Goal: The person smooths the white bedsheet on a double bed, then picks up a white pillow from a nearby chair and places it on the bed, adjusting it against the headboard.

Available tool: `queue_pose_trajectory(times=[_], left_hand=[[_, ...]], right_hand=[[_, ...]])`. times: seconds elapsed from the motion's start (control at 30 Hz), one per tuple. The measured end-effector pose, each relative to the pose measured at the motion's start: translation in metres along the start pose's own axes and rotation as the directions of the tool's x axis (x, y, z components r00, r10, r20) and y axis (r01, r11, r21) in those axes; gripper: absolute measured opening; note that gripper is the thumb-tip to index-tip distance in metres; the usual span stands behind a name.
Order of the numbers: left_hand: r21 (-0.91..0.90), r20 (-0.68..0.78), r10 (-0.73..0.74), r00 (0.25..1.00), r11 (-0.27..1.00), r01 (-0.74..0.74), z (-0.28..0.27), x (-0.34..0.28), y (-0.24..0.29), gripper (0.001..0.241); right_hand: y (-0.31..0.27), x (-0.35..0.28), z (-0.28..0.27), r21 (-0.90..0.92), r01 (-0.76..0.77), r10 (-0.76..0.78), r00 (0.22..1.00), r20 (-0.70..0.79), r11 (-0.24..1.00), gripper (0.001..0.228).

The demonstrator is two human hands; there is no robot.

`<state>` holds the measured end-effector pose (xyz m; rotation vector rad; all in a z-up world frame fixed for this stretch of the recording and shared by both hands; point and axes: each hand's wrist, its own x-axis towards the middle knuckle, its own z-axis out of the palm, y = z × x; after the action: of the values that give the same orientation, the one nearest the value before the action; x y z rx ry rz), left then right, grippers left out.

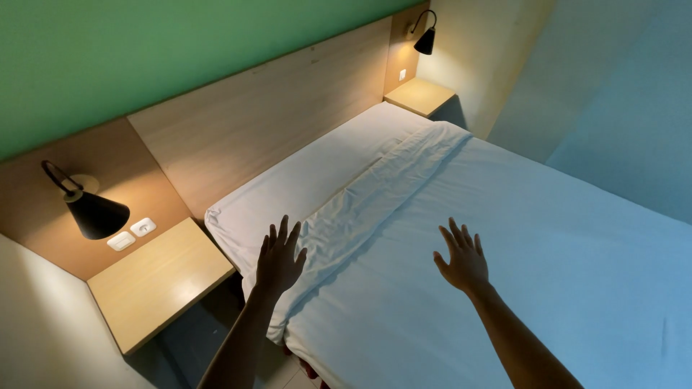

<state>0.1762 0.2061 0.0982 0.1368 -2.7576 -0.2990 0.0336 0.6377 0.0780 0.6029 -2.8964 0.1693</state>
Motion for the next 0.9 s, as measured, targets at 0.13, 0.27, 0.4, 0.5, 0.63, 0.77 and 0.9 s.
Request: queue_pose_trajectory(times=[0.13, 0.27, 0.4, 0.5, 0.63, 0.77, 0.9], left_hand=[[-0.029, -0.031, 0.064, 0.997, 0.997, -0.065, 0.002, 0.002, 0.033, 0.068], [-0.011, -0.017, 0.104, 0.994, 0.995, -0.104, 0.011, 0.010, 0.082, 0.070], [-0.020, 0.007, 0.168, 0.986, 0.986, -0.168, 0.025, 0.010, 0.147, 0.070], [-0.045, 0.023, 0.200, 0.979, 0.979, -0.199, 0.039, 0.006, 0.202, 0.070], [-0.090, 0.096, 0.205, 0.974, 0.976, -0.196, 0.049, -0.008, 0.286, 0.069], [-0.162, 0.096, 0.228, 0.969, 0.964, -0.211, 0.059, -0.031, 0.362, 0.070], [-0.193, 0.114, 0.222, 0.968, 0.961, -0.197, 0.062, -0.059, 0.422, 0.069]], right_hand=[[0.028, -0.020, -0.023, -0.011, -0.047, 0.047, 0.999, 0.009, 0.999, 0.074], [0.068, -0.046, -0.040, -0.025, -0.092, 0.092, 0.996, 0.005, 0.995, 0.073], [0.121, -0.084, -0.056, -0.001, -0.111, 0.111, 0.993, -0.043, 0.994, 0.072], [0.157, -0.120, -0.071, -0.029, -0.157, 0.156, 0.988, -0.018, 0.987, 0.071], [0.212, -0.172, -0.092, -0.003, -0.183, 0.183, 0.983, -0.019, 0.983, 0.071], [0.268, -0.226, -0.107, -0.021, -0.200, 0.200, 0.980, -0.020, 0.980, 0.070], [0.315, -0.275, -0.120, -0.024, -0.184, 0.183, 0.981, -0.064, 0.983, 0.069]])
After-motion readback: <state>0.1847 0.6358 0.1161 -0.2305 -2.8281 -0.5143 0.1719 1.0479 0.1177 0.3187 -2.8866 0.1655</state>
